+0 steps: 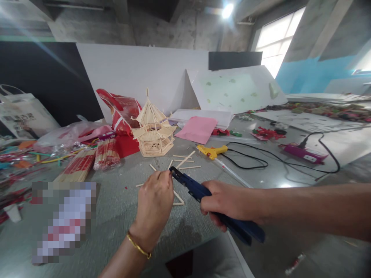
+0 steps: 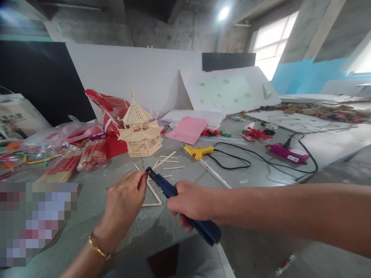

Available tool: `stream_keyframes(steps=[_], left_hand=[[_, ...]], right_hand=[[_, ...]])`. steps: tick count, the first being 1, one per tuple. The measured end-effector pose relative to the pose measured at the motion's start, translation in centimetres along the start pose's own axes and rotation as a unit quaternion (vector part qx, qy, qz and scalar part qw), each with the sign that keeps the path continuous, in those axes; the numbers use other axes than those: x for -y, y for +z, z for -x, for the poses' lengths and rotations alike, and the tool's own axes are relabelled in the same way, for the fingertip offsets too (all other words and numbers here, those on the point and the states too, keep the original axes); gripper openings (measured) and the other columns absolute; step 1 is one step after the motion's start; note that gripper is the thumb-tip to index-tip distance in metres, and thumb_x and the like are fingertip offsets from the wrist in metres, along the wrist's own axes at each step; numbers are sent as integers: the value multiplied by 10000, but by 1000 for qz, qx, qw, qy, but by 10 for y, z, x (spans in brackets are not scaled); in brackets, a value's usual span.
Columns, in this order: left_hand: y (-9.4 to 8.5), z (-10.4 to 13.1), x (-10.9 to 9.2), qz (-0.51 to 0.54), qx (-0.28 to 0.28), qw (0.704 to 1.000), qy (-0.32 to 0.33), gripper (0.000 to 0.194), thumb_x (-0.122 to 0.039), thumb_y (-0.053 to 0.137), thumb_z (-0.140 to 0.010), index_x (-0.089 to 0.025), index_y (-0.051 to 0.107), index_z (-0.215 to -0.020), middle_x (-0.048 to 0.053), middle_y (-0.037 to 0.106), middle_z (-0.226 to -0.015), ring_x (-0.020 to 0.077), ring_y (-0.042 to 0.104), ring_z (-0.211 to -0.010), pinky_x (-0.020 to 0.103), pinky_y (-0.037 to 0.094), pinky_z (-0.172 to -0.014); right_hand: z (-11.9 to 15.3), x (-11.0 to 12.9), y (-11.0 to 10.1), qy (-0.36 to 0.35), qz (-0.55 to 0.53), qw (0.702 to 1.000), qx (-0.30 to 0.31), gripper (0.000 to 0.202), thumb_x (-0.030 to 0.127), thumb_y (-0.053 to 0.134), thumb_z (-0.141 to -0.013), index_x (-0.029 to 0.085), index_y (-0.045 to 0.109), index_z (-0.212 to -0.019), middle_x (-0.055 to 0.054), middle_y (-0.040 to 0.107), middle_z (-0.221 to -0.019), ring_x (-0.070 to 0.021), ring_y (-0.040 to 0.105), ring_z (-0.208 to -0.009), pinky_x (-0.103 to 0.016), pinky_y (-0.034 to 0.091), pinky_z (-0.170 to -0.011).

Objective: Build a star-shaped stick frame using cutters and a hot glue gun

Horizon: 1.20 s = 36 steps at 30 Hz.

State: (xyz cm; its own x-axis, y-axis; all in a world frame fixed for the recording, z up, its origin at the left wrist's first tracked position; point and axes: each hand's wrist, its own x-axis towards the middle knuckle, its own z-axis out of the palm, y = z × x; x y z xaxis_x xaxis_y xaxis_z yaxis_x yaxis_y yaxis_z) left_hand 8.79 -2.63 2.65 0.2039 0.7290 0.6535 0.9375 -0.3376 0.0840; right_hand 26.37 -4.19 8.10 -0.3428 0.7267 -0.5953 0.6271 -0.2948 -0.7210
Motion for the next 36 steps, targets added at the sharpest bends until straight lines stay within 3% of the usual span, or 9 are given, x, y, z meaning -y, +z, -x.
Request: stream_keyframes(steps=[8,16,23,26,36], left_hand=[[-3,3,0,5,21,999,-30,179,-183,449,-901,-160,624,-872,38,647,-772,180,618,-706,276,451,-640],[-15,9,-2,-70,127,989,-25,234,-159,364,-919,-171,573,-814,38,590,-752,187,608,-655,266,427,-545],[-21,-2,-3,-134,208,968,27,241,-82,300,-891,-148,529,-856,70,552,-809,214,613,-669,288,465,-520],[-23,-8,-1,-143,219,964,35,241,-52,303,-867,-147,525,-869,74,547,-821,216,613,-685,290,474,-529],[7,-37,14,-125,197,971,57,240,-69,291,-869,-113,525,-889,99,578,-817,208,637,-662,268,470,-526]], right_hand=[[-5,-5,-2,-20,42,998,-29,46,192,448,-630,176,418,-662,30,471,-456,-95,448,-398,-189,346,-365],[-6,-9,-2,-31,45,998,-7,25,189,444,-638,169,438,-625,26,469,-429,-92,440,-371,-186,350,-356],[-8,2,-4,60,32,998,13,186,212,425,-728,148,458,-556,-6,483,-389,-110,463,-328,-208,391,-346],[-14,2,-7,56,36,998,0,228,247,469,-740,149,447,-536,13,449,-378,-113,458,-315,-217,393,-333],[-57,3,-27,13,25,998,-49,251,246,591,-724,152,435,-552,50,431,-424,-87,420,-323,-233,418,-309]])
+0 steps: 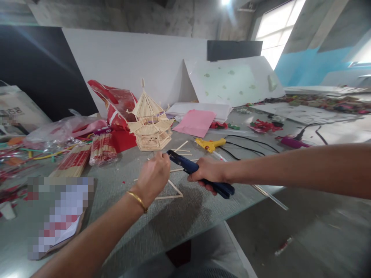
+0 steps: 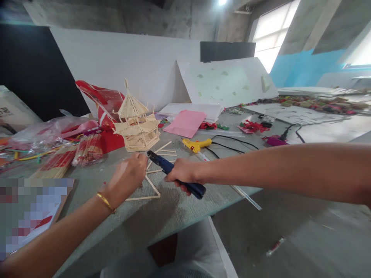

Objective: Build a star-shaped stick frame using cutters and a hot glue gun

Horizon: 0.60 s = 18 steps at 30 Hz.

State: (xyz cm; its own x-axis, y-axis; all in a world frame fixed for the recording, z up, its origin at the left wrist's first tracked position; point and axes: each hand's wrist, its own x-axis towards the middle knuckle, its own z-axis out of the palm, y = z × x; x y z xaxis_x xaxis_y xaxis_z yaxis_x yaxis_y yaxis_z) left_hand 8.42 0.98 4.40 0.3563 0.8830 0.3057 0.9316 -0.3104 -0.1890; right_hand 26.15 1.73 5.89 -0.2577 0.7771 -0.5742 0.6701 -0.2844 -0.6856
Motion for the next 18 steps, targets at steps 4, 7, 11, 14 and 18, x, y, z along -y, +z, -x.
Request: stream_keyframes(steps=[4,7,11,14,18], left_hand=[[-1,-13,0,9,-2,1000,11,229,-62,299,-865,-102,522,-901,108,588,-816,217,643,-685,271,476,-540],[-9,-19,-4,13,-13,1000,17,216,-76,309,-873,-106,517,-927,111,584,-840,221,641,-692,281,483,-545],[-19,-18,-8,1,-28,999,45,224,-54,319,-856,-104,523,-933,116,576,-845,230,637,-689,295,495,-533],[-21,-15,-9,-2,-19,998,53,225,-41,324,-847,-98,532,-909,109,583,-807,227,642,-666,294,502,-525],[-19,-18,-7,1,-10,998,58,270,-24,295,-839,-75,548,-919,139,601,-822,243,652,-702,306,511,-542]], right_hand=[[-2,2,-9,1,4,1000,-17,259,233,584,-738,140,436,-546,48,427,-414,-75,409,-316,-218,413,-317],[4,-1,-14,-5,-14,1000,-18,272,250,565,-777,137,428,-571,29,466,-432,-76,440,-324,-211,427,-351],[15,-8,-16,31,-53,998,11,306,382,565,-804,152,430,-652,11,511,-486,-106,486,-351,-239,438,-363],[18,-9,-14,42,-63,997,11,361,472,577,-784,165,429,-664,54,436,-467,-81,428,-329,-222,408,-336],[7,-7,-14,41,-32,999,-11,362,423,578,-787,175,381,-610,69,385,-449,-59,365,-315,-213,376,-313]])
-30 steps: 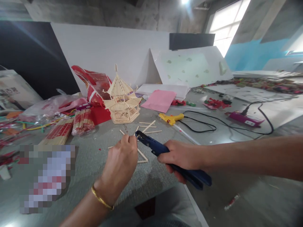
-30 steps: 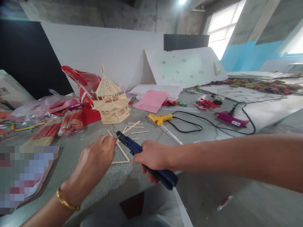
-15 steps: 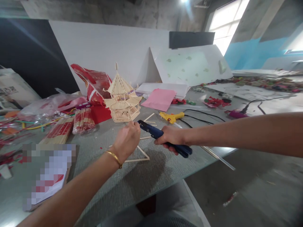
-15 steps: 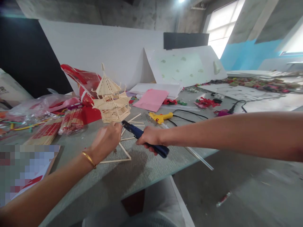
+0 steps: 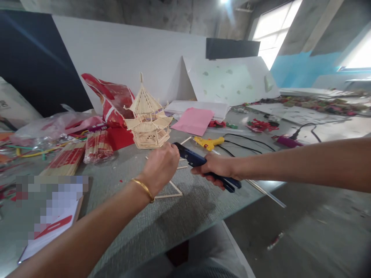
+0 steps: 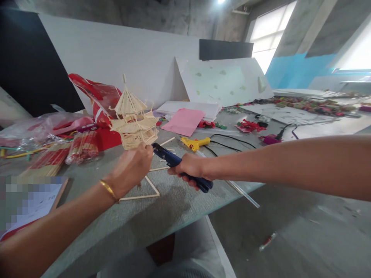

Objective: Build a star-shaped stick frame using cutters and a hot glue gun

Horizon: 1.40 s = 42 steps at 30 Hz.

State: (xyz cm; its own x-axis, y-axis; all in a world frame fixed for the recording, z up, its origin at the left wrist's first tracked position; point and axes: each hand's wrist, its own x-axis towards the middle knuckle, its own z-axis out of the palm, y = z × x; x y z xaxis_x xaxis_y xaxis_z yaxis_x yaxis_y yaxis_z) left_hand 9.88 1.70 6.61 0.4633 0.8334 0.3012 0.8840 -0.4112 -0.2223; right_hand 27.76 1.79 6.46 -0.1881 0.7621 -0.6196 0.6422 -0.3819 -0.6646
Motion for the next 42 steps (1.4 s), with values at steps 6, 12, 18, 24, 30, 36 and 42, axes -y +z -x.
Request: stream_keyframes(steps=[6,12,18,24,30,36,42], left_hand=[[9,-15,3,-3,2,1000,-3,283,-18,294,-841,-39,553,-952,162,611,-836,244,652,-733,300,509,-569],[15,-7,-2,-1,10,999,33,239,-20,343,-837,-62,567,-909,139,606,-848,225,630,-791,282,502,-632],[-2,20,-11,-5,13,1000,17,278,4,297,-812,-88,553,-866,111,584,-765,198,622,-618,266,483,-510],[1,20,-12,20,44,999,12,279,-9,286,-832,-91,548,-882,116,583,-784,210,640,-643,279,497,-528],[6,-7,2,26,10,999,-29,260,-50,300,-861,-74,548,-935,137,599,-825,241,648,-745,297,500,-574],[-2,8,14,59,-12,997,-47,249,-79,316,-853,-119,559,-889,103,618,-819,219,626,-674,301,462,-568],[-4,17,48,112,-62,990,-63,308,-223,347,-886,-151,563,-679,49,616,-661,166,569,-619,264,393,-596]], right_hand=[[-20,1,-15,-26,50,998,-11,364,429,586,-771,180,374,-612,67,389,-455,-60,362,-314,-216,363,-313],[-13,-4,-15,23,35,999,24,354,422,593,-765,181,380,-618,71,385,-453,-59,350,-307,-210,351,-306],[15,-12,3,55,-27,991,120,379,463,609,-752,163,429,-607,35,475,-463,-103,484,-365,-233,438,-369],[14,-11,10,63,-20,995,68,404,463,607,-760,172,389,-583,78,367,-418,-51,338,-302,-197,355,-295],[-13,5,-8,-13,33,999,-7,399,420,634,-752,181,359,-589,81,369,-433,-45,324,-303,-200,338,-298],[4,5,-5,33,-73,988,132,403,456,574,-803,176,361,-607,92,350,-401,-47,303,-274,-181,318,-290],[1,9,-13,40,-125,976,174,347,435,396,-906,130,477,-762,-74,635,-654,-213,662,-629,-361,526,-635]])
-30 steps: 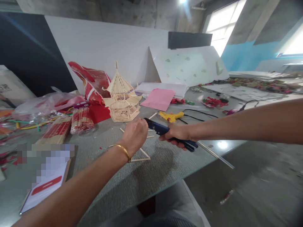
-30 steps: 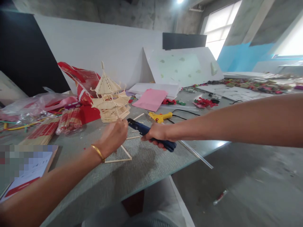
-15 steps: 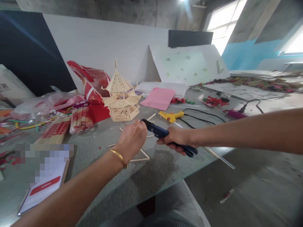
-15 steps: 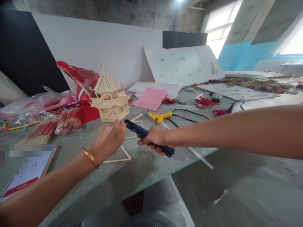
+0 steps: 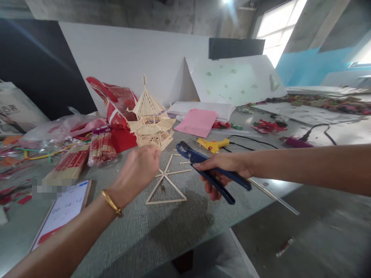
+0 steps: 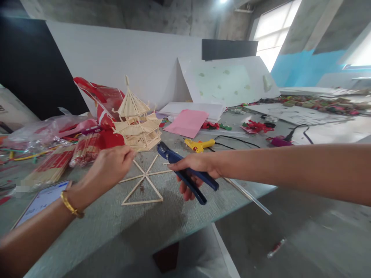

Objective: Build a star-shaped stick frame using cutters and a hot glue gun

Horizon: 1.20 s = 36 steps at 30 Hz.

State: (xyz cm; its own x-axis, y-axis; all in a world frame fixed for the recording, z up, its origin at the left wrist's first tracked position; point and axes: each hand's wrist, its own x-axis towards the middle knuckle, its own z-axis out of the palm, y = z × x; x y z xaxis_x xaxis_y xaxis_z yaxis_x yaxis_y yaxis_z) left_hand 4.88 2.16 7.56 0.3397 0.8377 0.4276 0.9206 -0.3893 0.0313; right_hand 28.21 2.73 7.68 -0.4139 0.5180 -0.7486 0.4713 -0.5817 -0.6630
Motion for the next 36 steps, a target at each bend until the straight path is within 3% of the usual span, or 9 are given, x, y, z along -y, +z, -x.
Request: stream_keyframes(steps=[4,7,9,11,14,19,23,30,36], left_hand=[[-10,-3,17,45,20,994,-95,297,-296,418,-844,-161,575,-632,0,571,-557,130,503,-506,243,317,-517],[-9,0,22,175,55,970,-159,288,-373,457,-810,-167,600,-668,-32,500,-477,107,441,-415,222,292,-448],[-3,4,22,308,79,924,-211,277,-404,481,-784,-164,610,-732,-51,454,-458,90,394,-365,203,274,-392],[4,10,16,432,92,857,-265,272,-412,517,-749,-155,602,-773,-59,447,-498,62,346,-339,180,230,-345],[12,22,1,540,109,769,-325,307,-438,586,-685,-141,586,-764,-70,424,-517,26,291,-332,146,165,-323],[14,40,-20,617,130,688,-360,347,-449,658,-610,-130,578,-723,-86,390,-487,4,244,-329,127,143,-311],[21,48,-25,659,145,638,-372,342,-399,700,-561,-119,583,-719,-76,424,-514,-5,241,-342,123,134,-312],[35,56,-34,688,128,611,-369,318,-401,678,-641,-119,590,-760,-66,437,-559,-8,241,-363,134,118,-343],[38,56,-47,696,147,623,-323,348,-466,668,-696,-144,563,-779,-128,245,-436,10,122,-358,162,78,-355]], right_hand=[[4,12,-17,-30,-59,998,14,313,349,346,-923,113,504,-792,-87,646,-680,-232,672,-691,-393,507,-739],[6,16,-30,-68,-120,990,9,282,294,331,-905,112,514,-792,-100,654,-699,-239,673,-708,-419,490,-788],[4,14,-36,-100,-167,980,28,247,258,339,-874,110,521,-798,-117,664,-741,-246,671,-752,-438,474,-824],[0,8,-38,-128,-206,969,57,204,227,364,-831,108,526,-799,-133,672,-791,-249,665,-802,-444,457,-857],[-7,-2,-33,-156,-237,954,96,171,205,398,-778,102,533,-805,-149,675,-854,-259,652,-865,-456,431,-896],[-13,-17,-22,-175,-262,939,139,202,210,431,-730,88,550,-838,-167,663,-935,-286,626,-934,-480,397,-928],[-13,-21,-14,-180,-290,929,141,213,201,418,-725,95,557,-847,-160,659,-914,-253,630,-918,-455,415,-914],[-5,-25,5,-217,-338,910,107,258,180,389,-698,69,568,-847,-190,659,-905,-251,638,-894,-445,430,-904],[-3,-26,18,-230,-363,894,127,235,157,398,-694,110,566,-852,-151,667,-886,-238,633,-904,-440,435,-898]])
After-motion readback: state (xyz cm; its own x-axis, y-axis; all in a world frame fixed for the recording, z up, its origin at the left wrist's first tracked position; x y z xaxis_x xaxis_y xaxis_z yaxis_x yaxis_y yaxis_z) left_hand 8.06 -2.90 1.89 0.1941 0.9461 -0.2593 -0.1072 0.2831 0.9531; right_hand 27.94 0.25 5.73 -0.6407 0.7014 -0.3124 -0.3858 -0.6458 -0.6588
